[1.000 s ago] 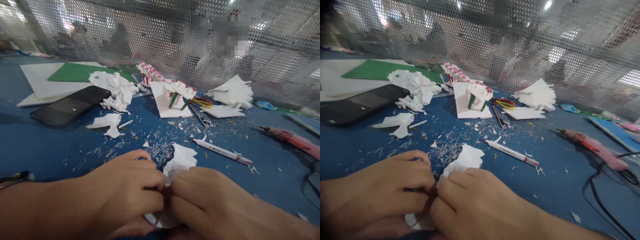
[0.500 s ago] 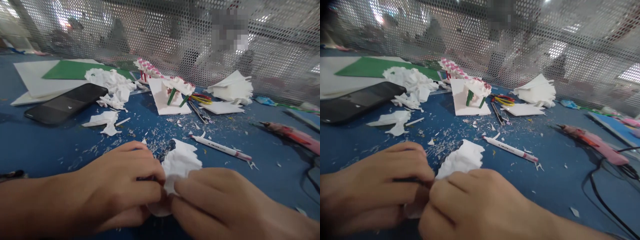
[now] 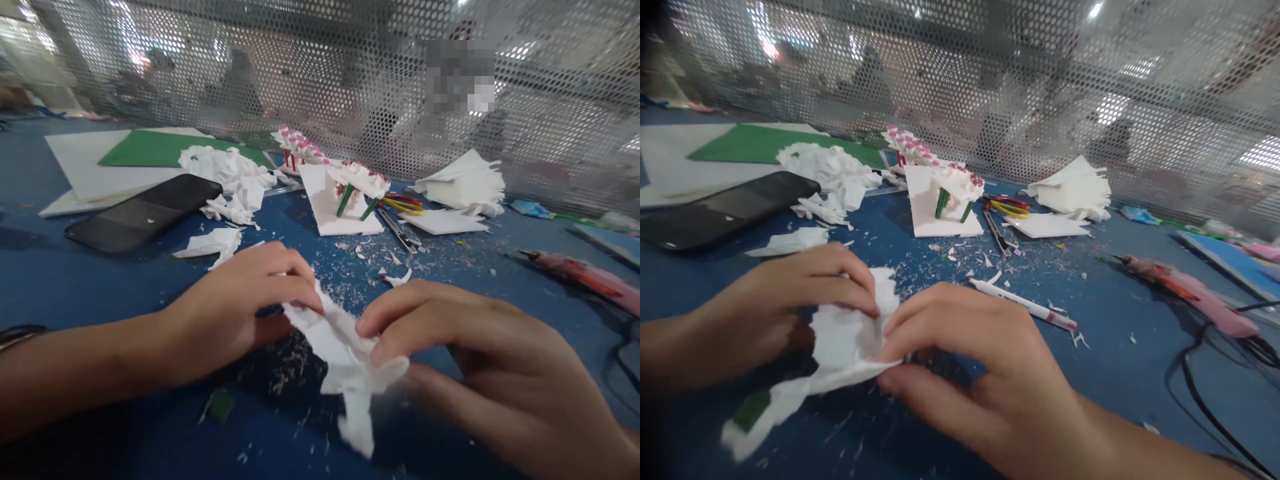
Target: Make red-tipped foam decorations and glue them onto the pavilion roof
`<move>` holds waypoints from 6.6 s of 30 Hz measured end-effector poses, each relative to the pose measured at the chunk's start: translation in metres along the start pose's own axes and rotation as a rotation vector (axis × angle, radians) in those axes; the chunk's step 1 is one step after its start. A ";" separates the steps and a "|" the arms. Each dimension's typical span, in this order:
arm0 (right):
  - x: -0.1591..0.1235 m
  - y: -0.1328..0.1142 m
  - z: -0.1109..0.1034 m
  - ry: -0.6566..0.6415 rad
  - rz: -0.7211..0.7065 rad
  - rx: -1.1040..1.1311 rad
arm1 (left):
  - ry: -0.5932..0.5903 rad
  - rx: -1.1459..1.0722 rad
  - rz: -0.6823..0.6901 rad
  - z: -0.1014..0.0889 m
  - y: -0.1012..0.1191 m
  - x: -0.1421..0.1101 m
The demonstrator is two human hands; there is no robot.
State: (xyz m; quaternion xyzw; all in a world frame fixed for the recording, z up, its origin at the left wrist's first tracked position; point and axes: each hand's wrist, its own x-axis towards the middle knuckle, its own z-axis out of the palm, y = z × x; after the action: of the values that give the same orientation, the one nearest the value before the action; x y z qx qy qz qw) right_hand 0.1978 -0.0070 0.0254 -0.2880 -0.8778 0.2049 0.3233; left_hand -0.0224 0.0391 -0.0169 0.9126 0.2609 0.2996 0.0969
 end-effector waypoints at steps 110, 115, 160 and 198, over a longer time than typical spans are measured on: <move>0.004 0.041 0.007 -0.445 0.154 0.090 | -0.160 -0.165 -0.055 0.020 0.020 -0.009; 0.003 0.040 0.012 -0.417 0.182 0.037 | -0.182 -0.118 -0.116 0.018 0.021 -0.008; -0.002 0.039 0.016 -0.428 0.017 -0.174 | -0.217 -0.056 -0.062 0.012 0.012 -0.009; -0.005 0.043 0.019 -0.364 0.031 -0.067 | -0.167 -0.012 -0.013 0.023 0.018 -0.013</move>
State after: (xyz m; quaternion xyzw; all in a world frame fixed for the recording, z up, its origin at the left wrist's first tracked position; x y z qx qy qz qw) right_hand 0.2041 0.0194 -0.0136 -0.2705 -0.9235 0.2293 0.1462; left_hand -0.0102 0.0162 -0.0360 0.9320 0.2561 0.2235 0.1258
